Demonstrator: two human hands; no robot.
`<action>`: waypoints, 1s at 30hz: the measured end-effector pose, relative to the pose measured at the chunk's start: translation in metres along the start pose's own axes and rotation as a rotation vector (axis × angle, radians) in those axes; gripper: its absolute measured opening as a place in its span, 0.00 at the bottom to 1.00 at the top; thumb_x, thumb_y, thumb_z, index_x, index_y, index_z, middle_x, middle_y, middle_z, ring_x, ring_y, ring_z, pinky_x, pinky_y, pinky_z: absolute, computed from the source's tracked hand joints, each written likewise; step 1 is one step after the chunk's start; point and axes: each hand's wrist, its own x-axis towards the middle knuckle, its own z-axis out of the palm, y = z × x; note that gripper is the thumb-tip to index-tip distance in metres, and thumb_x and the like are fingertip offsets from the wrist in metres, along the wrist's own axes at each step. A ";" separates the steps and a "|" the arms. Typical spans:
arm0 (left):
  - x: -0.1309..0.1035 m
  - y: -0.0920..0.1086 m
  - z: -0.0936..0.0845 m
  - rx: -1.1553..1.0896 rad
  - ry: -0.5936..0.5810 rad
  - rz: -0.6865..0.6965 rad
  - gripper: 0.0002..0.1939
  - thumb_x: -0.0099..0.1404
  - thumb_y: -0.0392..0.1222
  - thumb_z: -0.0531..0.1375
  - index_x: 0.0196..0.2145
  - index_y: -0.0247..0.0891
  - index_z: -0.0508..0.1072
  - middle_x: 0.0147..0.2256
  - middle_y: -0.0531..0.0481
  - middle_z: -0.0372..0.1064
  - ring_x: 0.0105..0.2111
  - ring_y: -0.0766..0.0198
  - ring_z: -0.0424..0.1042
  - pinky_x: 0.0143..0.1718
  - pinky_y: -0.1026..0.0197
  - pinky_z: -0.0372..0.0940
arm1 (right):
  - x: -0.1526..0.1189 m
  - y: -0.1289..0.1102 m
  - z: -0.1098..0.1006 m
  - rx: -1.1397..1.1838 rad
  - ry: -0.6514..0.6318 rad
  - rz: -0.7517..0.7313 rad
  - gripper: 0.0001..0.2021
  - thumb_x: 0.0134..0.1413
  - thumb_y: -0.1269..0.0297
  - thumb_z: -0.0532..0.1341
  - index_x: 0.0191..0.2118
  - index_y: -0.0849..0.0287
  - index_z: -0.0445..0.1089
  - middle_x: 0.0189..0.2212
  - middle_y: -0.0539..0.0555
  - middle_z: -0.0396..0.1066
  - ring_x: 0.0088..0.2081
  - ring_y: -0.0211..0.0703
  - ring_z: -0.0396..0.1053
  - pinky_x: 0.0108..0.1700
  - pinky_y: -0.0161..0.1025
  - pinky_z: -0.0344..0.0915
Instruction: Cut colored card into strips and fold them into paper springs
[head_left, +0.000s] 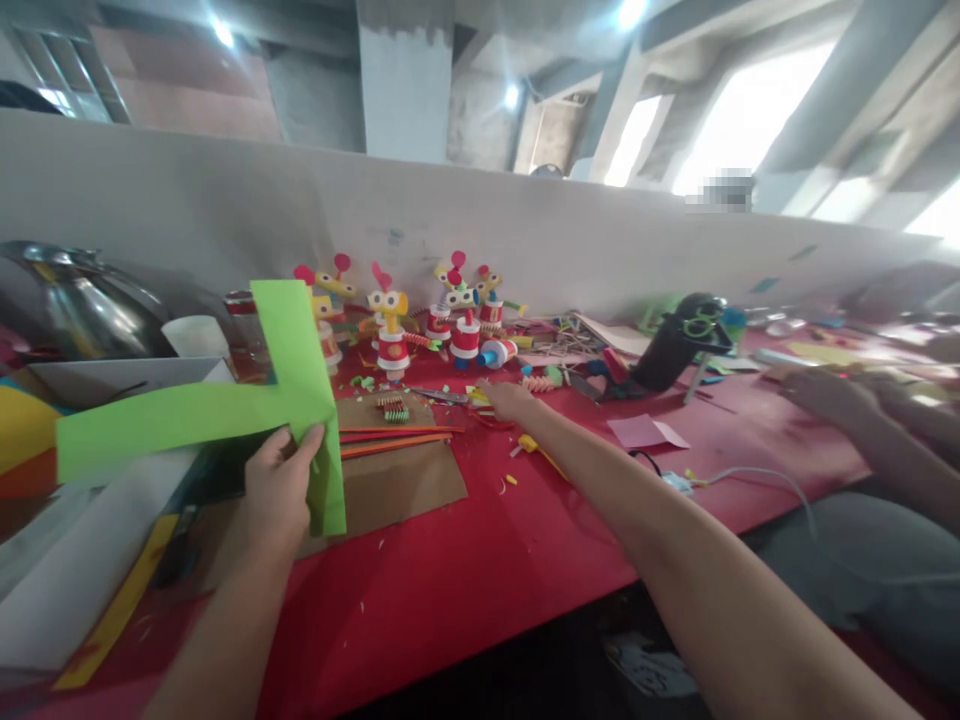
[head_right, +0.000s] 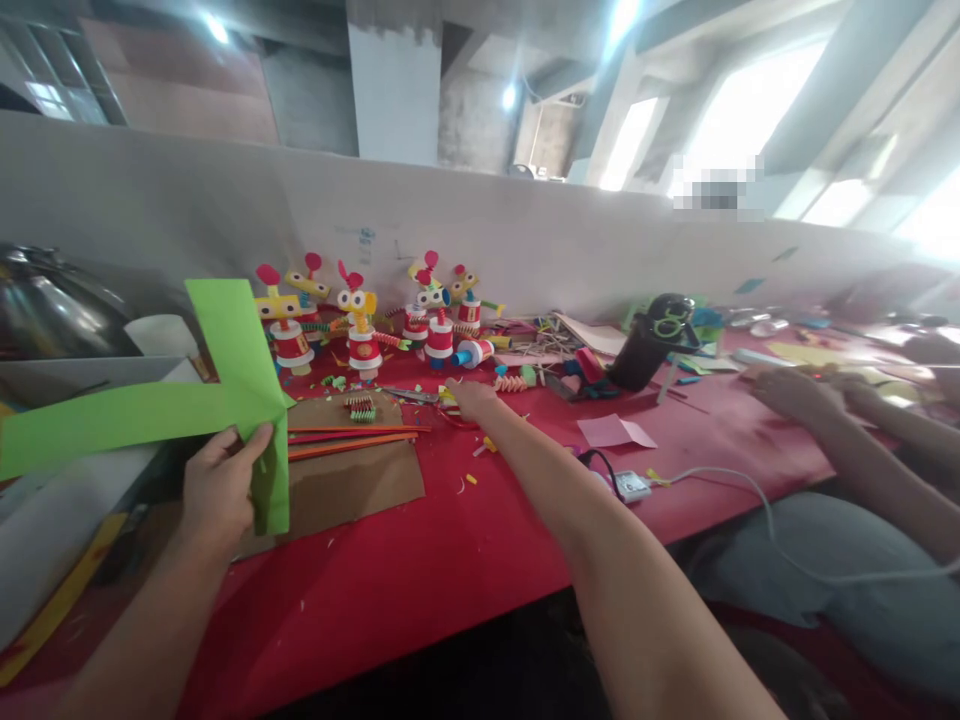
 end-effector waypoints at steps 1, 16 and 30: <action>0.000 -0.002 0.000 -0.024 0.002 0.007 0.17 0.48 0.52 0.68 0.28 0.37 0.71 0.25 0.57 0.67 0.24 0.69 0.64 0.28 0.66 0.61 | -0.001 0.000 -0.001 -0.020 0.011 -0.012 0.33 0.51 0.72 0.61 0.63 0.60 0.52 0.51 0.68 0.70 0.50 0.57 0.71 0.44 0.45 0.66; 0.019 -0.012 -0.008 -0.105 0.062 0.027 0.16 0.52 0.42 0.64 0.38 0.39 0.66 0.31 0.55 0.67 0.30 0.67 0.67 0.35 0.64 0.63 | -0.070 -0.025 -0.027 0.680 0.288 -0.068 0.26 0.48 0.66 0.62 0.56 0.56 0.64 0.46 0.59 0.70 0.43 0.51 0.68 0.38 0.40 0.63; 0.026 -0.013 -0.014 -0.127 0.106 0.117 0.32 0.54 0.42 0.65 0.56 0.38 0.64 0.38 0.47 0.73 0.38 0.61 0.72 0.44 0.58 0.67 | -0.215 -0.155 0.028 2.341 -0.890 -0.300 0.24 0.53 0.40 0.56 0.32 0.61 0.63 0.22 0.48 0.56 0.22 0.32 0.50 0.20 0.29 0.44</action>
